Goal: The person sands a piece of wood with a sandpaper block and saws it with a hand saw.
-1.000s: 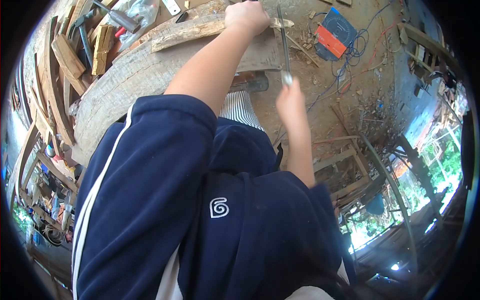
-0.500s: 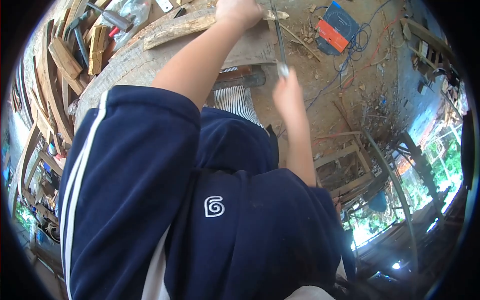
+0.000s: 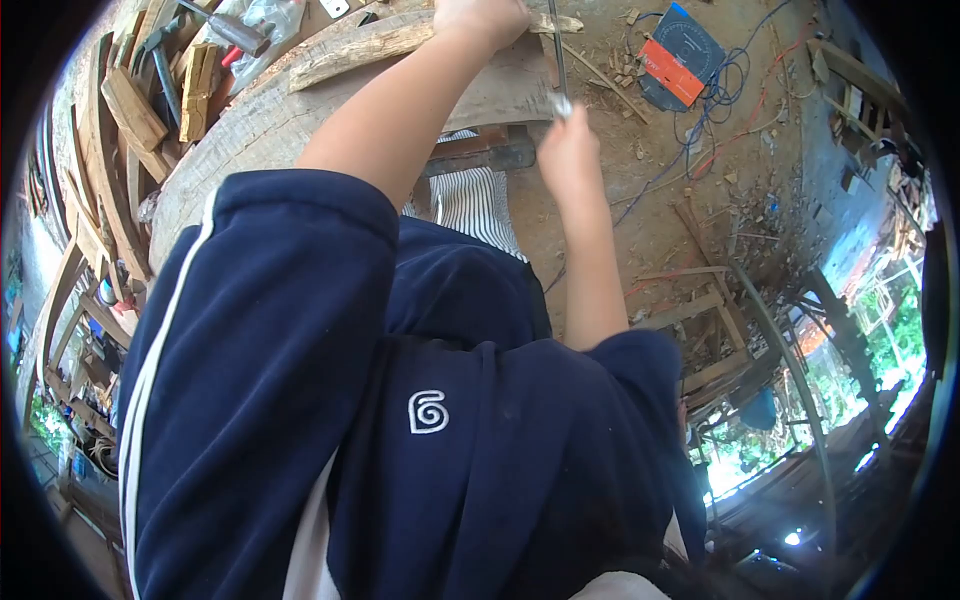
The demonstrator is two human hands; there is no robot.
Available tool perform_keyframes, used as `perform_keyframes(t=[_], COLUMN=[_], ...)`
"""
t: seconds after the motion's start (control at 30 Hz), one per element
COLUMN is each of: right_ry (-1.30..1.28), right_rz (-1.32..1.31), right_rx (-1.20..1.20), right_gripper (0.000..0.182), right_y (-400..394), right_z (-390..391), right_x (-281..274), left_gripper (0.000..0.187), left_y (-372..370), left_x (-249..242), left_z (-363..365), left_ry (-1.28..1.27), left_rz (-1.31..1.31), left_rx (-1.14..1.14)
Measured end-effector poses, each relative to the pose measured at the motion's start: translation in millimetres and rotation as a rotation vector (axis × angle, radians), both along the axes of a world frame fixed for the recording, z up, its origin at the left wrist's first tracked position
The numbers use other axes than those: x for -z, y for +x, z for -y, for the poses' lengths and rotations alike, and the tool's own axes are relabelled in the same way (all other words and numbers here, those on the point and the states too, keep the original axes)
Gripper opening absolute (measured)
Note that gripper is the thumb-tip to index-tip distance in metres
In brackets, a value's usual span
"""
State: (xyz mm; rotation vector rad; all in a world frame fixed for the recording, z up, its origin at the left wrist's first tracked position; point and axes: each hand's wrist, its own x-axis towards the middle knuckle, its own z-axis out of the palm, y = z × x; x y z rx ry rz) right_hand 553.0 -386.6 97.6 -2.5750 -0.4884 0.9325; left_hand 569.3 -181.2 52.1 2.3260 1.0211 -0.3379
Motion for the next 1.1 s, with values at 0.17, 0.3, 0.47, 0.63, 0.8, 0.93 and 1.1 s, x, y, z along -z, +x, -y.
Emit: perform_keyframes(t=[0.17, 0.3, 0.47, 0.63, 0.8, 0.93, 1.1], right_ry=[-0.021, -0.003, 0.011, -0.125, 0.08, -0.082, 0.067], right_rz=[-0.069, 0.007, -0.04, -0.04, -0.014, -0.102, -0.024], right_rx=[0.034, -0.014, 0.03, 0.012, 0.032, 0.006, 0.104], right_gripper=[0.023, 0.023, 0.019, 0.02, 0.017, 0.02, 0.023], right_y=[-3.6, 22.4, -5.2, 11.9, -33.1, 9.8, -30.4], right_z=[23.0, -26.2, 39.3, 3.4, 74.5, -6.3, 48.2], right_x=[-25.6, 10.0, -22.7, -2.5, -27.1, -5.2, -1.0], left_gripper=[0.037, 0.038, 0.038, 0.038, 0.037, 0.037, 0.037], left_y=[-0.2, 0.8, 2.7, -0.7, -1.4, -2.7, -1.4], left_x=[3.4, -1.5, 11.5, 8.5, 14.1, 10.0, 14.1], left_z=[-1.3, 1.5, -4.4, -3.5, -0.6, 4.5, 1.1], left_ry=[-0.014, -0.019, 0.004, -0.009, 0.036, 0.035, 0.043], left_rz=[-0.023, 0.001, 0.009, 0.036, 0.038, 0.03, 0.042], left_rx=[0.01, -0.006, 0.001, -0.009, 0.015, 0.033, 0.02])
